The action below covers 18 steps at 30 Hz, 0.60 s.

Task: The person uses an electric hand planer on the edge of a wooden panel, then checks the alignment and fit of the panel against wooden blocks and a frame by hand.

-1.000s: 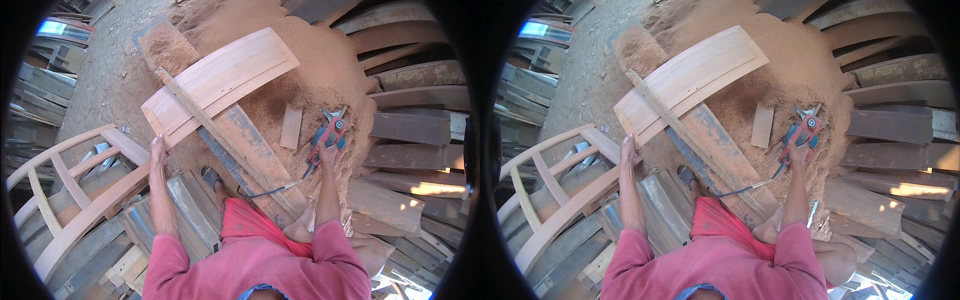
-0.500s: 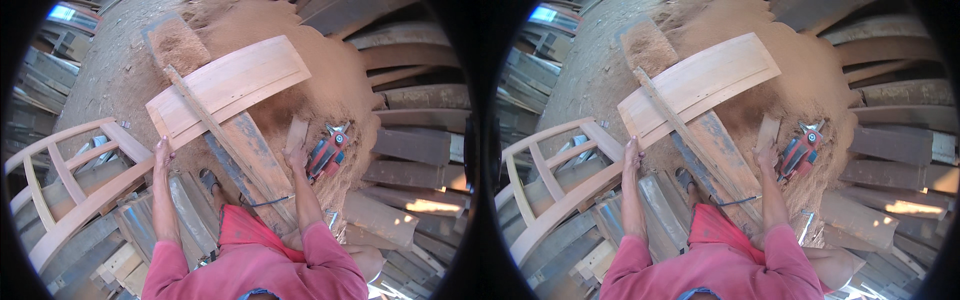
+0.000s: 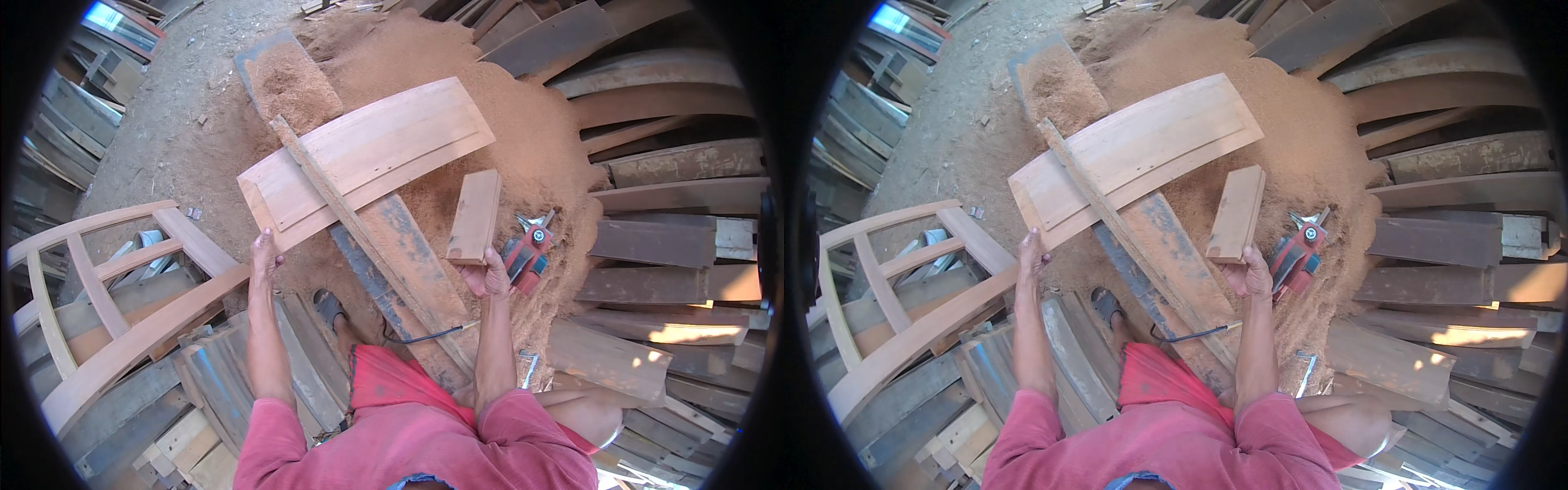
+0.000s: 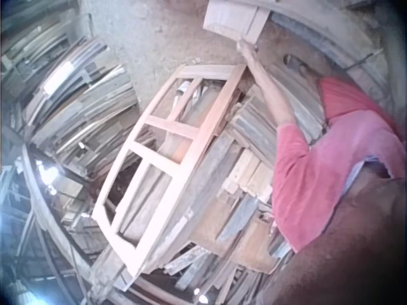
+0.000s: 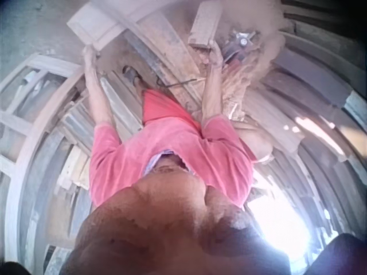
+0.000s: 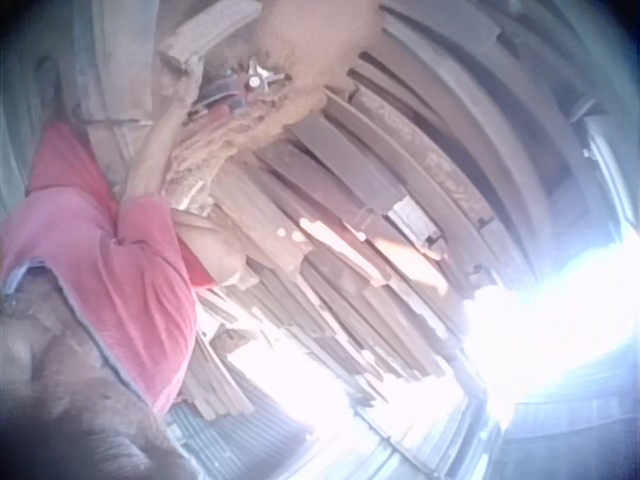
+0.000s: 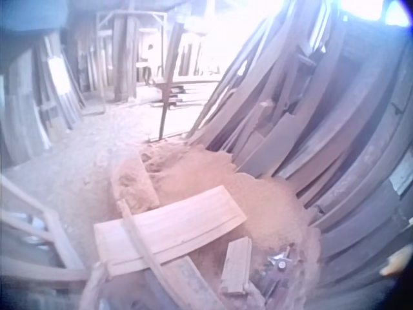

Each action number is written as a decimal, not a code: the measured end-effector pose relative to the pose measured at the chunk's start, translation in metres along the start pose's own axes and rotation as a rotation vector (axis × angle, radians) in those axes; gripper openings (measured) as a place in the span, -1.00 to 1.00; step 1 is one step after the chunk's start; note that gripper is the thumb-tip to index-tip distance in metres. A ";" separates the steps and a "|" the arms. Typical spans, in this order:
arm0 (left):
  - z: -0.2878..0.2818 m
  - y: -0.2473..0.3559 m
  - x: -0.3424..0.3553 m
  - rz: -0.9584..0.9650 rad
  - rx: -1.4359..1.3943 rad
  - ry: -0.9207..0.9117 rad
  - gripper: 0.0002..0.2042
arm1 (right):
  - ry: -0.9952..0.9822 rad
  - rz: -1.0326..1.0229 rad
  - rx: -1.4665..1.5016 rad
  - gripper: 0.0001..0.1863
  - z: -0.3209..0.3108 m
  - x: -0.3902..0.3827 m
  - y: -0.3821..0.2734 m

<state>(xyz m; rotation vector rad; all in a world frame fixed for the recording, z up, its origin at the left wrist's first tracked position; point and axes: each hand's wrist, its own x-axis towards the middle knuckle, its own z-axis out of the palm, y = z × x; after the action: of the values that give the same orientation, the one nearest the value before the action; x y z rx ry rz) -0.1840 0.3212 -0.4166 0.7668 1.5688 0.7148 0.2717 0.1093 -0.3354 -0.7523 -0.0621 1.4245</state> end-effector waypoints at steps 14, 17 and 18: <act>0.061 -0.062 -0.118 -0.025 -0.308 -0.209 -0.80 | -0.146 0.127 -0.737 0.20 0.129 -0.002 0.035; 0.071 -0.051 -0.150 0.042 -0.366 -0.369 -0.61 | -0.242 0.246 -0.663 0.22 0.134 -0.004 0.053; 0.075 -0.033 -0.157 0.089 -0.407 -0.399 -0.54 | -0.292 0.304 -0.597 0.24 0.134 -0.004 0.062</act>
<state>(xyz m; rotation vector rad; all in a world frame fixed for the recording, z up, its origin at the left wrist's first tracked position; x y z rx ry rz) -0.0972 0.1774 -0.3595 0.6284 0.9931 0.8531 0.1547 0.1607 -0.2616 -1.0625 -0.6445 1.8259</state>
